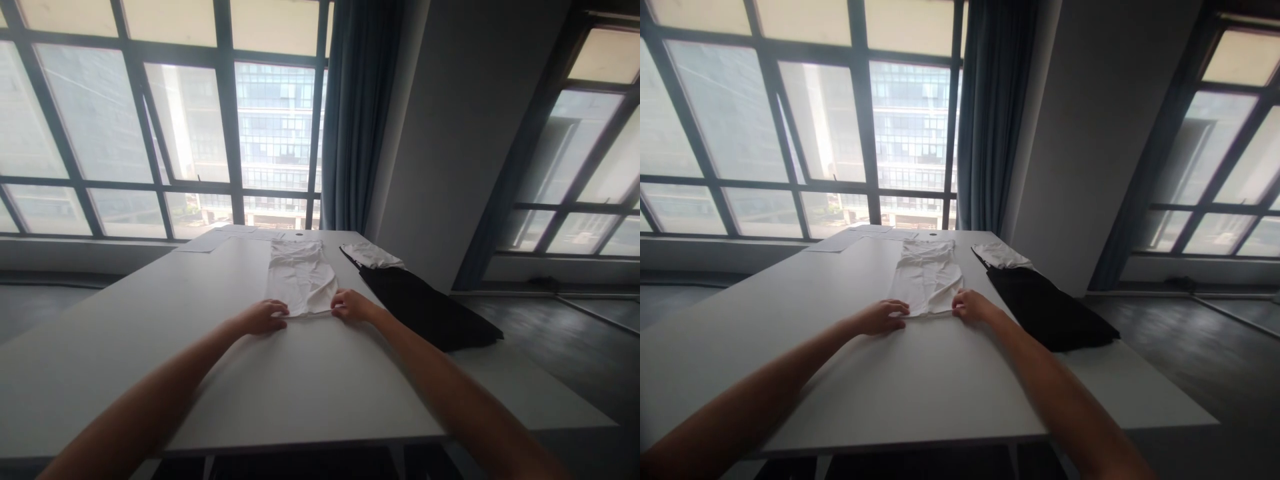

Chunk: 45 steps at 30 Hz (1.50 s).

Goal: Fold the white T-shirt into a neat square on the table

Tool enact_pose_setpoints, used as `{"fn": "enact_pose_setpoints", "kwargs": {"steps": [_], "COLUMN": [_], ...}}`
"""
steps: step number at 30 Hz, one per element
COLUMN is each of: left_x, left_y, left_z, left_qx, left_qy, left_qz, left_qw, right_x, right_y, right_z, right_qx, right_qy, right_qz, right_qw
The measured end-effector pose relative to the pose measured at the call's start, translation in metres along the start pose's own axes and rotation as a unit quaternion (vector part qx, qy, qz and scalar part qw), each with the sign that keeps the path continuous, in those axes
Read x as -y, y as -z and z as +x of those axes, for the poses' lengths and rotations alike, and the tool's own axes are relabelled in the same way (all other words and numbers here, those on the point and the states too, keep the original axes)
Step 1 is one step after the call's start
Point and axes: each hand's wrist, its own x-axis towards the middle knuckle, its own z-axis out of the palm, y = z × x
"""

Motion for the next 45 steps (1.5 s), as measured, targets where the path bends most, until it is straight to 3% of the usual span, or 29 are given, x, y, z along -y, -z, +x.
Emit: {"fn": "enact_pose_setpoints", "kwargs": {"steps": [8,13,19,23,28,35,41,45], "left_x": [0.006,0.008,0.0,-0.002,-0.002,-0.013,-0.004,0.005], "left_y": [0.003,0.006,0.005,0.004,0.009,0.018,0.029,0.031], "left_z": [-0.013,-0.014,-0.011,-0.01,-0.012,-0.016,-0.023,-0.03], "left_qx": [-0.056,-0.065,-0.094,-0.116,-0.088,-0.022,0.036,0.045], "left_qy": [0.0,-0.008,0.047,0.05,0.023,0.006,0.016,0.025], "left_qz": [0.007,0.026,0.071,0.077,0.064,0.006,-0.03,-0.049], "left_qw": [0.998,0.998,0.992,0.989,0.994,1.0,0.999,0.998], "right_x": [0.022,0.024,0.022,0.022,0.015,-0.005,-0.018,-0.023], "right_y": [0.002,0.001,-0.001,0.005,0.029,0.032,0.034,0.026], "right_z": [-0.021,-0.019,-0.019,-0.019,-0.025,-0.036,-0.037,-0.036], "right_qx": [-0.058,-0.047,-0.03,-0.092,-0.158,0.035,0.071,0.069], "right_qy": [-0.075,-0.115,-0.144,-0.159,-0.134,-0.148,-0.123,-0.092], "right_qz": [-0.06,-0.095,-0.1,-0.114,-0.124,-0.081,0.007,-0.001], "right_qw": [0.994,0.988,0.984,0.976,0.97,0.985,0.99,0.993]}}
